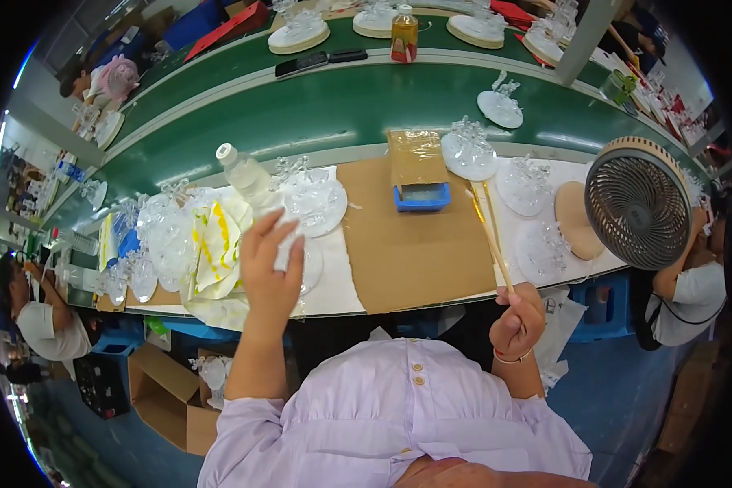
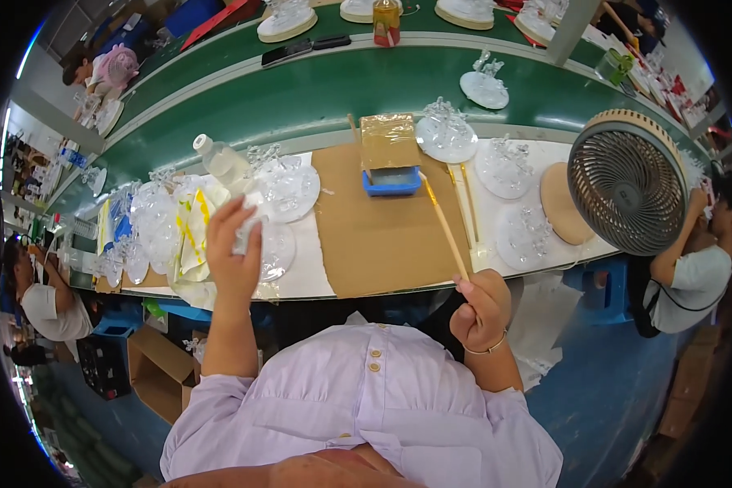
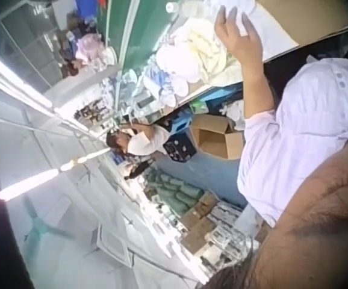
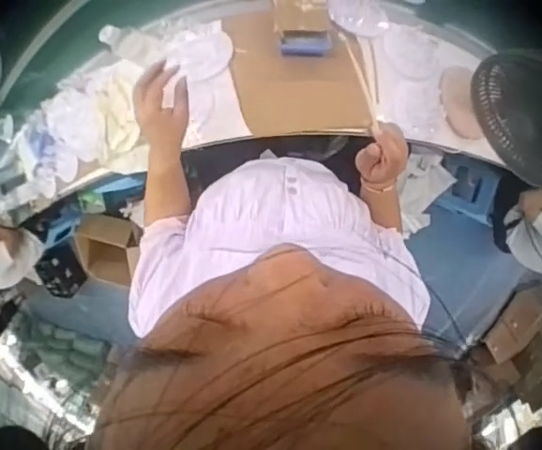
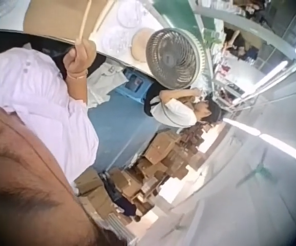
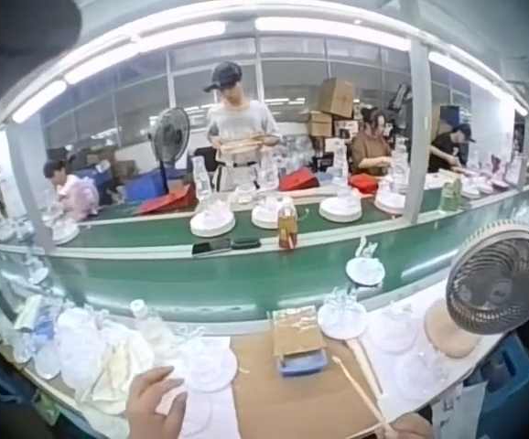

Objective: Applying glue to plastic decorative components using a brush and assembling them on a base plate.

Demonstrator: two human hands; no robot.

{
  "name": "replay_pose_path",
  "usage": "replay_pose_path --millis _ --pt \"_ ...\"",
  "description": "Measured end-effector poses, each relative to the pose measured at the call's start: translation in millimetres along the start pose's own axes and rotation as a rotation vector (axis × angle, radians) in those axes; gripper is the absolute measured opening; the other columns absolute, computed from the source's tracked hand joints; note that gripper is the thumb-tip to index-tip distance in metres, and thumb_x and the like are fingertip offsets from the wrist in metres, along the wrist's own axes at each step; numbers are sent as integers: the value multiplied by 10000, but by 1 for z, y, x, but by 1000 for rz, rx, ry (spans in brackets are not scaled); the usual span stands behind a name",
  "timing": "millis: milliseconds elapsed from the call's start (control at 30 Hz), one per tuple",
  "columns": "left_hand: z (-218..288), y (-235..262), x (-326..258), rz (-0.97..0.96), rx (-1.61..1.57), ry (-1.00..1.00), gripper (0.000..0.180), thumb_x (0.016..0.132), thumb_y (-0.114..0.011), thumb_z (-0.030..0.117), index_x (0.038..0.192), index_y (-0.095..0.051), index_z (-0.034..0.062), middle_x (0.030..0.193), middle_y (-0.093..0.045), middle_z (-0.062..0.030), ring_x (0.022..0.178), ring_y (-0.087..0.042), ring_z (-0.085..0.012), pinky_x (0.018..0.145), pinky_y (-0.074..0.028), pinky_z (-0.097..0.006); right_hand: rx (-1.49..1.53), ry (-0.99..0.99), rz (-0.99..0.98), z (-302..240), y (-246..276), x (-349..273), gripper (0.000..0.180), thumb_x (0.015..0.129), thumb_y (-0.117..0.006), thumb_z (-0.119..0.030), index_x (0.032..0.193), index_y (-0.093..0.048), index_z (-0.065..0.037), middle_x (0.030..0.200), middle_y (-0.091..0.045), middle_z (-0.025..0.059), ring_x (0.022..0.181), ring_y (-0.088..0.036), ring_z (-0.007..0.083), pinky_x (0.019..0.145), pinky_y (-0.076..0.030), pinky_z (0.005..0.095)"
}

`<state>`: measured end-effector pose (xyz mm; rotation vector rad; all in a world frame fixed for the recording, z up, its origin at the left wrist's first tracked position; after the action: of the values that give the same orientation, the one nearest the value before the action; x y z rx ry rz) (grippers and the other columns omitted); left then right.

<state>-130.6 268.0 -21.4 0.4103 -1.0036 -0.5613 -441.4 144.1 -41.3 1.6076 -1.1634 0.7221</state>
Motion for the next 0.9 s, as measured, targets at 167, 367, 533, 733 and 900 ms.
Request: replay_pose_path --millis 167,367,533,733,900 --pt "-18 -22 52 -159 198 -49 485 779 -709 78 1235 -543 56 1307 -503 -193 1222 -455 -392 1037 -366 -430 -182 33 -31 7 10 -15 216 912 -536 -119 1114 -523 -45 900 -643 127 670 -586 279 578 -466 381" --pt "-55 -6 76 -505 427 1 567 775 -675 44 1302 -468 11 1320 -494 -198 1212 -471 -384 1020 -379 -415 36 54 18 10 -4 2 257 814 -596 1 1067 -573 -41 873 -608 96 668 -594 279 547 -465 369" --pt "-91 -9 51 -700 495 7 548 760 -716 122 1250 -501 4 1214 -559 -210 1117 -521 -388 930 -430 -418 -35 -18 63 8 18 -7 269 816 -606 20 1078 -577 -31 904 -609 94 702 -591 249 578 -474 343" --pt "-82 -1 12 -728 448 21 519 758 -699 50 1239 -509 5 1171 -575 -211 1099 -526 -392 936 -422 -415 7 2 87 1 27 -2 273 807 -617 14 1070 -562 -35 805 -575 88 642 -565 257 547 -458 345" --pt "-68 -16 49 -477 377 -34 578 779 -682 59 1303 -443 10 1275 -493 -239 1189 -465 -413 996 -389 -432 24 1 101 -3 28 -2 256 814 -615 11 1060 -563 -39 833 -593 91 669 -579 253 554 -464 344"
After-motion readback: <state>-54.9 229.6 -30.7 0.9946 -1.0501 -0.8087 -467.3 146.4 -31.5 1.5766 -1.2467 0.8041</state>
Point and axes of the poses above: each hand's wrist, its own x-axis towards the middle knuckle, its own y-axis out of the back of the hand, z = x × y, the point moved 4 cm from there along x, towards the middle knuckle
